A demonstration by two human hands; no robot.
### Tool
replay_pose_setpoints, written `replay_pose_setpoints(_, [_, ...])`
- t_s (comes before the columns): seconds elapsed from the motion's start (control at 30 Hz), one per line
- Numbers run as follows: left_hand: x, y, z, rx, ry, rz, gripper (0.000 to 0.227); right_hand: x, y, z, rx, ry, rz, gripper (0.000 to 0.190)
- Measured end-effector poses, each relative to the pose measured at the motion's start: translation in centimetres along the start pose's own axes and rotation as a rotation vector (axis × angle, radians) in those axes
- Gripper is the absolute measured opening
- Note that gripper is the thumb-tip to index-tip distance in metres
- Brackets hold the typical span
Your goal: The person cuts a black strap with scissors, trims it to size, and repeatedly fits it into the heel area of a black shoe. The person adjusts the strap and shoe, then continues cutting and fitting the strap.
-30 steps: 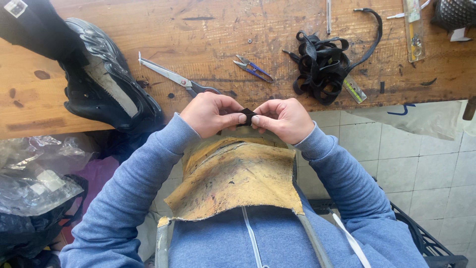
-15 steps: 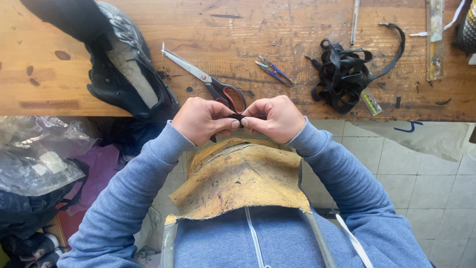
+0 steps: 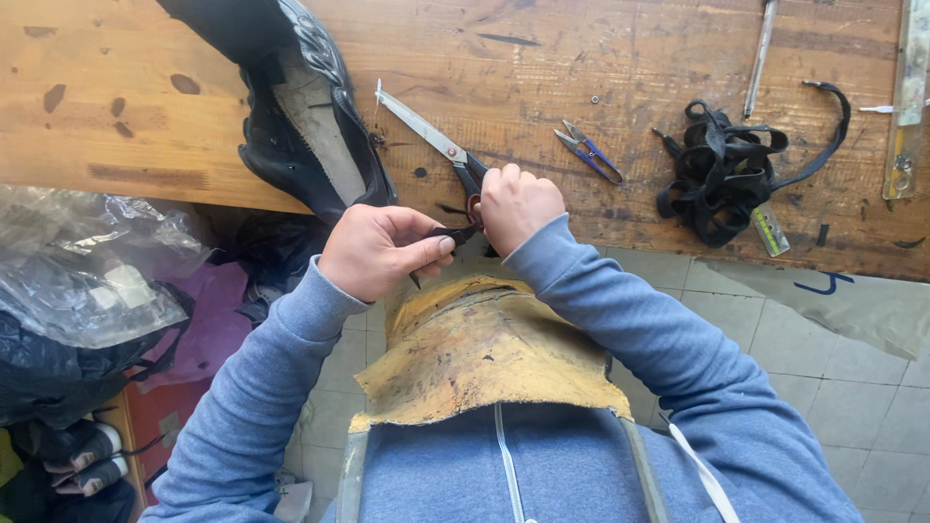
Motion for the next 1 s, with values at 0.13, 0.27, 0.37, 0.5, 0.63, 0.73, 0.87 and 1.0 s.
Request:
replay_pose_setpoints(0.13, [0.0, 0.1, 0.2, -0.025, 0.001, -0.011, 0.016, -0.1, 0.8, 1.2, -0.025, -0.169, 0.088, 0.032])
replay_pose_setpoints(0.27, [-0.2, -0.1, 0.5, 0.01, -0.004, -0.075, 0.017, 6.4, 5.4, -0.5, -0.195, -0.292, 0.287, 0.037])
replay_pose_setpoints(0.37, [-0.8, 0.7, 1.4, 0.03, -0.004, -0.105, 0.019, 8.1, 9.5, -4.2, -0.332, -0.253, 0.384, 0.038])
replay_pose_setpoints(0.5, [-1.4, 1.8, 2.7, 0.04, 0.008, -0.111, 0.02, 8.1, 12.3, -11.0, -0.584, -0.012, 0.59, 0.031])
replay_pose_setpoints(0.63, [-1.9, 2.8, 4.8, 0.014, -0.01, -0.076, 0.02, 6.9, 13.0, -16.3, -0.738, 0.188, 0.865, 0.043])
replay_pose_setpoints(0.73, [-2.4, 4.3, 5.7, -0.033, -0.012, -0.047, 0.019, 5.9, 12.4, -18.9, -0.653, 0.346, 1.279, 0.047])
replay_pose_setpoints(0.87, [-3.2, 7.2, 6.1, -0.062, -0.013, -0.03, 0.017, 4.4, 7.3, -19.8, -0.536, 0.069, 1.755, 0.045])
replay_pose_setpoints(1.0, [-4.1, 8.3, 6.3, -0.097, -0.021, -0.052, 0.017, 1.9, 4.6, -19.5, -0.357, -0.102, 1.885, 0.053])
Point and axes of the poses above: each hand's wrist, its own z-axis towards the middle knuckle, its own x-axis out of the back of the hand, y = z × x, the point moved 5 cm from there along z, towards the middle knuckle, and after that the axes turned 9 degrees about x, right-handed, at the moved point
